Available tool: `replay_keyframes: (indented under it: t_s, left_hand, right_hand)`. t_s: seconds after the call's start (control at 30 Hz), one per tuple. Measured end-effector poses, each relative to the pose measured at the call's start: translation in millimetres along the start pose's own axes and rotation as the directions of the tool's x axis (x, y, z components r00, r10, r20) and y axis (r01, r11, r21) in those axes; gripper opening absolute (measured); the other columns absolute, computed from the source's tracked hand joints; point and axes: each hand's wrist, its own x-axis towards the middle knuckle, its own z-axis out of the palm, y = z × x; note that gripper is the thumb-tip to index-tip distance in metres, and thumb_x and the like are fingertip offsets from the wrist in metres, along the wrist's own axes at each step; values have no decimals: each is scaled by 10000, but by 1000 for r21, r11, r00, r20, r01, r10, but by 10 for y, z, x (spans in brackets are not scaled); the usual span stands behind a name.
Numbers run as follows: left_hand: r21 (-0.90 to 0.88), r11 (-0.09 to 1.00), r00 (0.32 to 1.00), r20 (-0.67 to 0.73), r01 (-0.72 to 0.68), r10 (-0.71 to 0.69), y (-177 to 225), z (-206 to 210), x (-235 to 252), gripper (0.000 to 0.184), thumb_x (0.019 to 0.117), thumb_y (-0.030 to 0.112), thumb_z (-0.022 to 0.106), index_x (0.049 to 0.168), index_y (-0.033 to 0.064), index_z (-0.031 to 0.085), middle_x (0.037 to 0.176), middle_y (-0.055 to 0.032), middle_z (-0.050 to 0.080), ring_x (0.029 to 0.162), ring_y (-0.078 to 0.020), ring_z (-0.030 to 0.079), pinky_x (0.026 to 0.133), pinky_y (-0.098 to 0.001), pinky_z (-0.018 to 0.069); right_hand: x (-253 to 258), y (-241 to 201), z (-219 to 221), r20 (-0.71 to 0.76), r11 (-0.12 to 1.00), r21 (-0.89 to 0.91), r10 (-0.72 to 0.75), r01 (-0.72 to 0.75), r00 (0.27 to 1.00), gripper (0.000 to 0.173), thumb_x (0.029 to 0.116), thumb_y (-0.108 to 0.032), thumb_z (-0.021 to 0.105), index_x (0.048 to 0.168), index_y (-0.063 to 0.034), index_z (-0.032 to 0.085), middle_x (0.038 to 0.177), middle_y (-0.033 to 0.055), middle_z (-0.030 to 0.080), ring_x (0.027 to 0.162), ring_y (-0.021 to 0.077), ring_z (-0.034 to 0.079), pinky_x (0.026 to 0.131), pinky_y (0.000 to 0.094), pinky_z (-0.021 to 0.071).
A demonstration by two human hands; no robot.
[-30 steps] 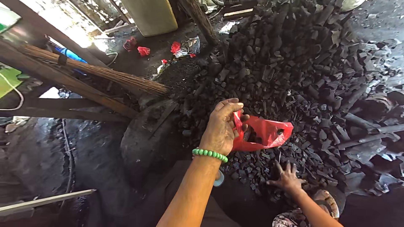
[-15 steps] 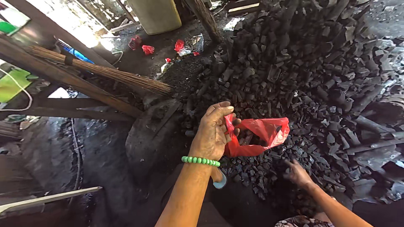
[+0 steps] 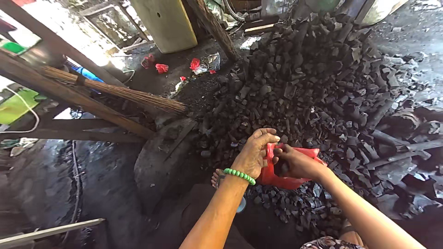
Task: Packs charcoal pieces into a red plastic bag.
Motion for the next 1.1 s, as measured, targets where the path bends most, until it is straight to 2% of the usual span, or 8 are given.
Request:
replay_keyframes:
  t_s: [0.07, 0.17, 0.27, 0.4, 0.5, 0.63, 0.93, 1.1]
  left_hand:
    - [-13, 1000, 1000, -10, 19, -19, -4, 5, -4, 236, 1023, 185, 490, 1246, 146, 554, 912, -45, 621, 719, -130, 633, 597, -255, 525]
    - [-62, 997, 997, -54, 53, -57, 58, 24, 2, 227, 1037, 143, 487, 1260, 115, 520, 948, -60, 585, 776, -157, 615, 664, -294, 525]
    - [-116, 993, 986, -166, 3, -22, 129, -12, -12, 239, 1037, 158, 496, 1268, 108, 533, 918, -56, 606, 761, -158, 625, 652, -298, 527]
    - [-212, 972, 962, -271, -102, 42, 225, -62, -78, 287, 1043, 212, 466, 1307, 120, 531, 986, -82, 606, 778, -170, 626, 661, -299, 536]
    - [-227, 962, 957, -275, -153, 87, 279, -91, -123, 271, 1038, 235, 474, 1287, 152, 544, 1003, -70, 614, 812, -165, 637, 676, -297, 540]
    - [-222, 956, 940, -320, -193, 116, 315, -157, -85, 239, 1029, 194, 478, 1249, 130, 547, 957, -64, 608, 783, -155, 639, 660, -283, 545]
    - [-241, 949, 918, -384, -201, 97, 351, -305, -101, 234, 1030, 196, 474, 1240, 143, 565, 952, -60, 611, 811, -172, 646, 692, -304, 555]
    - [-204, 968, 947, -313, -147, 78, 277, -270, -59, 211, 1030, 209, 479, 1202, 141, 580, 895, -47, 612, 767, -163, 648, 658, -294, 553]
  right_hand:
    - [65, -14, 79, 192, 898, -407, 263, -167, 946, 546, 917, -167, 747, 1434, -231, 585, 1517, 258, 424, 1380, 480, 431, 1028, 634, 459]
    - [-108, -18, -74, 155, 886, -443, 225, -136, 962, 449, 981, -199, 672, 1421, -262, 611, 1446, 224, 545, 1287, 446, 558, 1002, 636, 477]
    - [-358, 102, -244, -231, 987, -22, -162, 161, 960, 238, 963, -48, 636, 1165, -82, 757, 1212, 116, 698, 1090, 246, 684, 959, 473, 558]
    - [-357, 678, 226, -577, 875, 473, 218, 104, 787, 264, 1003, -113, 553, 1230, 19, 586, 1023, 124, 690, 851, 204, 706, 769, 416, 619]
    - [-370, 1190, 955, -95, 940, 78, 338, -332, 936, 544, 919, -193, 751, 1397, 1, 579, 1403, 274, 560, 1302, 432, 543, 1077, 634, 436]
    - [-486, 1224, 1663, 240, 796, -446, 547, -409, 802, 807, 908, -250, 750, 1604, -315, 347, 1708, 228, 41, 1540, 540, -17, 1061, 880, 101]
    - [-823, 1506, 1384, 281, 777, -509, 556, -370, 783, 440, 1064, -176, 501, 1504, -190, 513, 1602, 301, 318, 1456, 556, 304, 1050, 743, 366]
    - [-664, 1759, 1086, 151, 812, -248, 571, -528, 807, 547, 919, -220, 735, 1432, -106, 582, 1556, 297, 380, 1373, 497, 454, 1091, 630, 419]
